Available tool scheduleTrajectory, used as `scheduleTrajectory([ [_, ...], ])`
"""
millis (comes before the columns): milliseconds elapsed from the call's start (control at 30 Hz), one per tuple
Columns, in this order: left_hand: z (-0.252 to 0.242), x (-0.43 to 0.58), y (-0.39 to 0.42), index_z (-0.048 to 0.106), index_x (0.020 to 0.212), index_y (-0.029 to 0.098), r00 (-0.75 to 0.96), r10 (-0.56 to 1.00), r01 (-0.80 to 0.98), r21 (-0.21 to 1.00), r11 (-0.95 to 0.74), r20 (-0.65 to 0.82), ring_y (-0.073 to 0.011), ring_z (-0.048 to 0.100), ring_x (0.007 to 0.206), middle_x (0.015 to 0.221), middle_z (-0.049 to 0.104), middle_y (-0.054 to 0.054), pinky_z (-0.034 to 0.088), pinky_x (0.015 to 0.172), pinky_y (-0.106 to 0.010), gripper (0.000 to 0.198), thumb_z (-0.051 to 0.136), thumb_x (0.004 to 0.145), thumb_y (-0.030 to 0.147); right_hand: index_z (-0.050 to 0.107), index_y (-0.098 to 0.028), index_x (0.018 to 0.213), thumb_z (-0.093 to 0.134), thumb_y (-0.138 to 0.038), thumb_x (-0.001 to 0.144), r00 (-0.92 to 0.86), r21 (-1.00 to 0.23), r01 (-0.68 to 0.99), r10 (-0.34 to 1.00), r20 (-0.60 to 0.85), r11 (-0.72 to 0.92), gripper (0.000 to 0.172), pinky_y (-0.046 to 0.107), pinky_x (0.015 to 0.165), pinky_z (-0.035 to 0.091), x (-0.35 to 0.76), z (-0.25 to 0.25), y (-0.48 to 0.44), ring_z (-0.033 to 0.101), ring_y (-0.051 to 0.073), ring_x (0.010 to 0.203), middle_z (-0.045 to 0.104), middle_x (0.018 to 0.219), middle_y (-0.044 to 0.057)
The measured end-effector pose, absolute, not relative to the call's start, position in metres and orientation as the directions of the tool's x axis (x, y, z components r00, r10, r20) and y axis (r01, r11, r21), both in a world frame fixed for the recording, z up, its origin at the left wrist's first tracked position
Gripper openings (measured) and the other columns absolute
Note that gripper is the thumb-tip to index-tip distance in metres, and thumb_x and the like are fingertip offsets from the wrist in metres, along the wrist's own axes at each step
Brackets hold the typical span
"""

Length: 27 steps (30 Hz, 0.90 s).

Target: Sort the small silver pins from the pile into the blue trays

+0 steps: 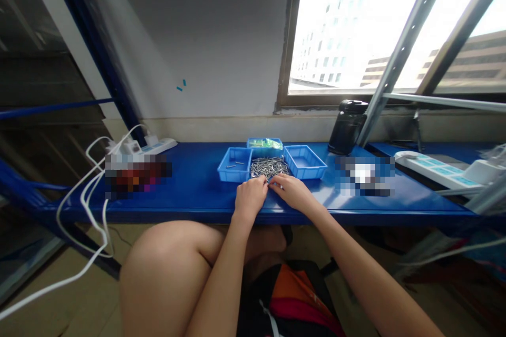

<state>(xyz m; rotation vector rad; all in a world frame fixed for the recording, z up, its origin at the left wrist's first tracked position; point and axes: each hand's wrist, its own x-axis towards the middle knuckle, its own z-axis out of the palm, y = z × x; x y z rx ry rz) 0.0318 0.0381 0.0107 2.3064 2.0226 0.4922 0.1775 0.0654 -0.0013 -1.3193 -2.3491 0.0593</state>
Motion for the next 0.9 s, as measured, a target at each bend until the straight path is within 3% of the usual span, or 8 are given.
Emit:
scheduleTrajectory([
  [267, 0.01, 0.027, 0.039, 0.061, 0.102, 0.029, 0.121, 0.97, 0.937, 0.299, -0.183, 0.213, -0.0209, 0.062, 0.092, 0.099, 0.068, -0.004, 0.043, 0.077, -0.029, 0.026, 0.042, 0.087, 0.037, 0.062, -0.021, 0.089, 0.042, -0.026, 0.089, -0.419, -0.283, 0.796, 0.824, 0.381, 0.535, 0.02, 0.025, 0.077, 0.041, 0.18, -0.001, 0.063, 0.059, 0.016, 0.087, 0.063, 0.091, 0.004],
  [500, 0.011, 0.019, 0.042, 0.064, 0.09, 0.028, 0.098, 0.967, 0.841, 0.5, -0.207, 0.235, -0.0174, 0.062, 0.079, 0.08, 0.069, 0.001, 0.042, 0.067, -0.024, 0.019, 0.048, 0.082, 0.036, 0.061, -0.021, 0.091, 0.042, -0.026, 0.089, -0.419, -0.281, 0.798, 0.826, 0.378, 0.533, 0.02, 0.025, 0.074, 0.041, 0.181, -0.001, 0.062, 0.059, 0.017, 0.084, 0.064, 0.091, 0.004],
  [900, 0.003, 0.015, 0.048, 0.065, 0.087, 0.023, 0.152, 0.94, 0.731, 0.606, -0.314, 0.305, -0.0167, 0.06, 0.074, 0.079, 0.067, 0.0, 0.042, 0.066, -0.024, 0.02, 0.051, 0.079, 0.036, 0.061, -0.021, 0.092, 0.042, -0.024, 0.089, -0.436, -0.301, 0.77, 0.808, 0.397, 0.563, 0.02, 0.025, 0.075, 0.041, 0.182, -0.003, 0.063, 0.059, 0.016, 0.086, 0.064, 0.092, 0.005],
])
